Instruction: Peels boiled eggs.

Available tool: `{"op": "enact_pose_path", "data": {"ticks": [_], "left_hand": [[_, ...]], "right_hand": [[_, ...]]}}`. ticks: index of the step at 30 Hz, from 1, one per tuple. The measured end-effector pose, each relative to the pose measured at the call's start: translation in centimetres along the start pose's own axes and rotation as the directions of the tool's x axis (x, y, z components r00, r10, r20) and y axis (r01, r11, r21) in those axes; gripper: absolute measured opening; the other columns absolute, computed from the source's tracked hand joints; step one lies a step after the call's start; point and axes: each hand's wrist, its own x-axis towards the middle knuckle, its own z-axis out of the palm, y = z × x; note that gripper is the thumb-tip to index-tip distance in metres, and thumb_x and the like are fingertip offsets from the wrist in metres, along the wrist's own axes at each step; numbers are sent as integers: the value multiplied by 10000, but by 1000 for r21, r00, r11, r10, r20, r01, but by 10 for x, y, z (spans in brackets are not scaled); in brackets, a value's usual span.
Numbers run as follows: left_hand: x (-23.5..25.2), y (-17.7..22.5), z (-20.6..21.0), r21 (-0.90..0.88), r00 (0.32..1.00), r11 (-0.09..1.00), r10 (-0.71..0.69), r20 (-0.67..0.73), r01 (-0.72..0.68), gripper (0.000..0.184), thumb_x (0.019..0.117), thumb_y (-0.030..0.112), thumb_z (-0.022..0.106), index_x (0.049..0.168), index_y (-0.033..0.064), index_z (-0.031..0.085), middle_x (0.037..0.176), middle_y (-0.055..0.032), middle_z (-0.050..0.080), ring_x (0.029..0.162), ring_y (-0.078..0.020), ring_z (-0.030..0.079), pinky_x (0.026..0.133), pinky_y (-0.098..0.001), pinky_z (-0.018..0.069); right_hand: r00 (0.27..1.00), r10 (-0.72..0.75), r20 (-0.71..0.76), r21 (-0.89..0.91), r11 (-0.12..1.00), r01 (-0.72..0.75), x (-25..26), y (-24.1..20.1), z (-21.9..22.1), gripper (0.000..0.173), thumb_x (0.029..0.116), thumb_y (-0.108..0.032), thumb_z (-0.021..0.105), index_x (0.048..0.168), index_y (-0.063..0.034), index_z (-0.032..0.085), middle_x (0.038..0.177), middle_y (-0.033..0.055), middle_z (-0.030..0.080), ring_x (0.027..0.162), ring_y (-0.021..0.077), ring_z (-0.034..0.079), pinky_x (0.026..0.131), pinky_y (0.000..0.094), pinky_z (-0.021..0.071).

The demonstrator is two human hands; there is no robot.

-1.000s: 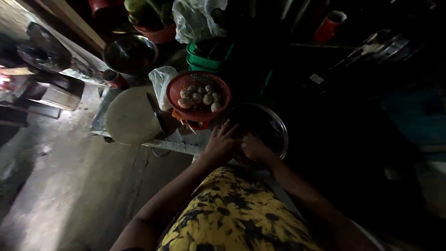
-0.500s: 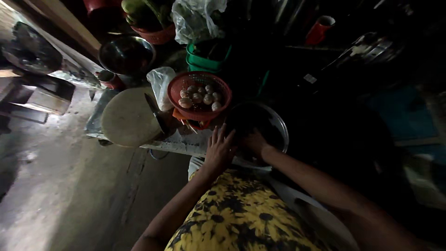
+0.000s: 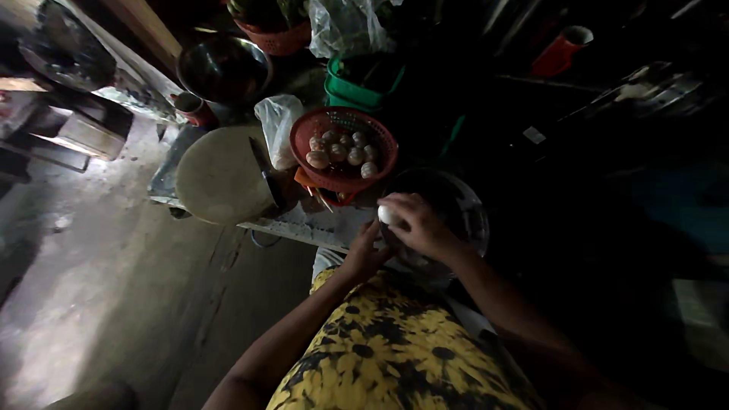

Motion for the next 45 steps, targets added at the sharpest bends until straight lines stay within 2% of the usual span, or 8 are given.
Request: {"op": "enact_pose_path", "data": {"ticks": [8, 12, 16, 19, 23, 31, 36, 45], "left_hand": [[0, 7, -5, 80, 995, 993, -90, 51, 86, 757, 959, 220, 718, 1572, 9, 327, 1521, -269, 414, 1273, -313, 582, 987, -384, 553], [0, 7, -6, 97, 993, 992, -89, 73, 82, 760, 969, 229, 702, 1583, 18, 308, 1512, -271, 423, 1278, -317, 577, 997, -400, 546], [0, 8, -4, 135, 996, 989, -69, 57, 61, 587, 970, 182, 690, 1469, -22, 456, 1437, -269, 486, 1240, -311, 600, 992, -393, 551], [-1, 7, -6, 184, 997, 982, -44, 56, 34, 674, 969, 219, 697, 1525, -16, 395, 1490, -275, 445, 1275, -323, 572, 1011, -402, 528], [-7, 16, -5, 285, 984, 954, 137, -118, -99, 767, 951, 310, 710, 1552, -22, 368, 1550, -293, 388, 1407, -395, 437, 1144, -493, 407], [27, 34, 18, 91, 950, 945, 311, 38, -313, 683, 941, 226, 738, 1490, -45, 435, 1287, -218, 643, 1152, -228, 661, 1028, -366, 530], [34, 42, 29, 313, 970, 922, 188, 153, -228, 640, 946, 166, 697, 1519, 37, 443, 1336, -239, 614, 1243, -358, 595, 1081, -495, 464], [48, 28, 24, 81, 929, 938, 317, 191, -337, 573, 911, 72, 723, 1442, 7, 518, 1243, -178, 680, 1106, -197, 689, 998, -366, 556]], "right_hand": [[959, 269, -91, 314, 921, -229, -13, 7, -6, 609, 900, -96, 746, 1467, -47, 530, 1422, 181, 584, 1277, 289, 590, 1066, 448, 494], [963, 60, -262, 93, 995, -37, -8, -10, -8, 493, 884, -113, 753, 1337, 12, 601, 1312, 208, 638, 1214, 356, 617, 1021, 510, 508], [987, 80, 141, -58, 996, -72, 9, -20, -1, 455, 967, -54, 621, 1417, -116, 614, 1350, 200, 612, 1252, 429, 557, 1033, 561, 476], [981, 167, 98, 123, 976, -178, 8, -14, -5, 476, 952, -88, 670, 1423, -85, 603, 1385, 196, 602, 1282, 360, 563, 1074, 491, 468], [924, 378, -54, 627, 733, -264, -14, -1, -10, 544, 928, -159, 671, 1443, -36, 549, 1366, 142, 623, 1170, 165, 644, 981, 325, 549], [818, 574, -22, 932, 308, -191, -45, -12, -1, 544, 957, -125, 469, 1493, -29, 449, 1362, 85, 596, 1130, 130, 638, 926, 308, 569], [750, 633, -189, 757, 581, -299, -64, -4, 2, 447, 963, -123, 607, 1387, 8, 554, 1257, 116, 645, 1063, 110, 658, 882, 271, 576], [765, 440, -470, 494, 850, -185, -64, 1, 12, 359, 1032, -144, 552, 1289, 91, 638, 1267, 190, 684, 1147, 98, 668, 1001, 237, 530]]}}
